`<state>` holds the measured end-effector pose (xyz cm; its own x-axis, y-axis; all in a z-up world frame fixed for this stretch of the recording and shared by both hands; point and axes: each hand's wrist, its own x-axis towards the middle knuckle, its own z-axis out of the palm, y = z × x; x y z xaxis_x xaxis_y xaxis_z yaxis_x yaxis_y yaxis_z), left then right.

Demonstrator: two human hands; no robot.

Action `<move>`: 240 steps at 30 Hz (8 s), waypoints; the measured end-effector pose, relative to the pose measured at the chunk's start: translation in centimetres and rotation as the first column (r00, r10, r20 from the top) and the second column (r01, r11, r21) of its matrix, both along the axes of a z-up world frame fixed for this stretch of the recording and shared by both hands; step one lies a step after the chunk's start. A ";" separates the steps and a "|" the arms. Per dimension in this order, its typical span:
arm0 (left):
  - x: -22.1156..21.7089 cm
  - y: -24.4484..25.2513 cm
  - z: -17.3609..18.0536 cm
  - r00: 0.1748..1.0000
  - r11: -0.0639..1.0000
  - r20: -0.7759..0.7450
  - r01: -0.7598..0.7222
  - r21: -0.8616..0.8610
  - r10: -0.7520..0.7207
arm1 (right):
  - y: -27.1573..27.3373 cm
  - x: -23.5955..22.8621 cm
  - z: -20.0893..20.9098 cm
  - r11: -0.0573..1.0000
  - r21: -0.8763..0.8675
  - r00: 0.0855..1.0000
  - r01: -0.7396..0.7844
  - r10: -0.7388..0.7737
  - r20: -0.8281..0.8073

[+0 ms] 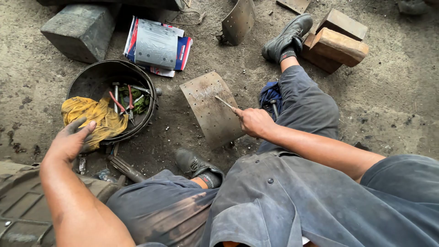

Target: Sanding the surface of a brake shoe/lining using sandpaper and a scraper.

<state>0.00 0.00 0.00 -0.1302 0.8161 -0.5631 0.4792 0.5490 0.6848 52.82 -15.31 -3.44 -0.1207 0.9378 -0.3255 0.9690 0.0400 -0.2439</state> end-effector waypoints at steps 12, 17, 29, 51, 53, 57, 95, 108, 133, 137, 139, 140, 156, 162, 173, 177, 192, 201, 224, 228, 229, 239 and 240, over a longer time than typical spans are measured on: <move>0.1 0.3 0.3 0.996 0.998 -0.072 0.057 0.021 -0.055 | -0.1 0.2 -1.9 0.995 0.096 1.000 -0.023 0.023 -0.007; 1.7 -0.5 2.0 0.990 0.999 -0.138 0.031 -0.020 -0.033 | 2.5 0.0 -1.8 0.995 0.098 0.999 0.008 -0.004 -0.042; 0.6 0.3 1.4 0.987 0.995 -0.136 0.092 0.048 -0.085 | 5.2 10.0 10.6 0.622 -0.147 0.623 0.769 -0.781 -0.043; 1.2 -1.2 2.2 0.997 0.997 -0.056 0.058 0.050 -0.056 | 2.6 2.4 7.3 0.909 -0.355 0.777 -0.220 -0.057 -0.627; 1.2 -1.2 2.4 0.999 0.998 -0.030 0.042 0.053 -0.040 | 2.1 1.9 4.0 0.961 -0.224 0.814 -0.160 0.000 -0.580; 2.1 -0.9 3.0 0.996 0.999 -0.087 0.032 0.024 -0.030 | 0.9 0.8 3.5 0.996 -0.086 0.980 0.011 -0.028 -0.197; 0.6 2.2 -1.4 0.869 0.948 -0.417 0.314 0.048 -0.266 | 4.3 0.4 -3.5 0.973 0.216 0.984 -0.081 0.113 -0.139; 0.6 -0.1 1.4 0.969 0.992 -0.225 0.119 0.047 -0.106 | 3.7 -2.3 0.1 0.999 0.049 0.993 0.004 0.002 -0.120; 2.8 1.3 1.1 0.981 0.990 -0.149 0.134 0.054 -0.124 | 2.2 -2.0 1.5 0.994 -0.088 0.990 0.062 -0.072 -0.125; 4.3 2.4 0.6 0.973 0.983 -0.179 0.162 0.081 -0.146 | 4.1 -0.8 -2.2 0.997 0.054 0.988 0.049 -0.040 -0.148; 5.3 2.9 0.9 0.900 0.941 -0.336 0.325 0.095 -0.277 | 6.3 -0.7 -4.4 0.995 0.006 0.979 0.103 -0.100 -0.178; 7.0 2.7 1.8 0.900 0.941 -0.342 0.322 0.100 -0.271 | 6.8 -0.5 -5.5 0.995 0.012 0.978 0.099 -0.095 -0.184; 25.0 -2.7 11.2 0.667 0.809 0.501 0.278 0.519 -0.551 | 5.3 -8.8 14.7 0.913 -0.407 -0.033 -0.037 -0.408 -0.912; 24.6 -2.4 10.6 0.668 0.786 0.522 0.156 0.599 -0.531 | 4.5 -8.7 14.5 0.879 -0.462 -0.167 -0.115 -0.476 -0.864; 27.9 -3.2 8.9 0.761 0.881 0.485 0.237 0.409 -0.430 | 7.1 -7.1 13.4 0.851 -0.524 -0.248 -0.011 -0.510 -0.823; 24.4 -2.1 10.2 0.677 0.627 0.010 0.676 0.388 -0.736 | 8.0 -2.9 5.7 0.837 -0.511 -0.090 0.195 -0.504 -0.859; 10.9 3.2 5.0 0.865 0.863 -0.291 0.470 0.183 -0.409 | -10.4 11.4 -0.2 0.656 -0.503 0.258 0.563 -0.717 -0.647; 17.6 3.5 7.1 0.719 0.743 -0.399 0.658 0.127 -0.569 | -15.2 13.1 16.5 0.736 -0.221 0.285 0.640 -0.494 -0.821; 22.9 8.0 -3.4 0.721 0.746 -0.257 0.666 0.002 -0.643 | 7.5 1.7 0.2 0.692 0.564 0.678 0.451 0.145 -0.720; 23.8 8.3 -17.1 0.886 0.928 -0.346 0.361 0.096 -0.309 | 8.8 3.4 -7.3 0.991 0.049 0.988 0.125 -0.120 -0.102; 24.1 7.8 -21.3 0.924 0.955 -0.307 0.274 0.113 -0.229 | 8.9 2.9 -4.9 0.960 -0.119 0.961 0.253 -0.263 -0.082; 29.4 -2.2 -22.4 0.736 0.905 0.592 -0.063 -0.421 0.327 | 16.5 8.9 -13.3 0.987 0.022 0.972 0.157 -0.150 -0.182; 29.9 -2.8 -22.0 0.637 0.859 0.662 -0.002 -0.512 0.396 | 16.7 9.5 -15.2 0.943 0.024 0.910 0.331 -0.313 -0.271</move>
<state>29.87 -2.84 -21.97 0.3500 0.4669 -0.8121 -0.2240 0.8835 0.4114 62.34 1.42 -18.66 0.1201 0.9585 -0.2584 0.8350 -0.2384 -0.4960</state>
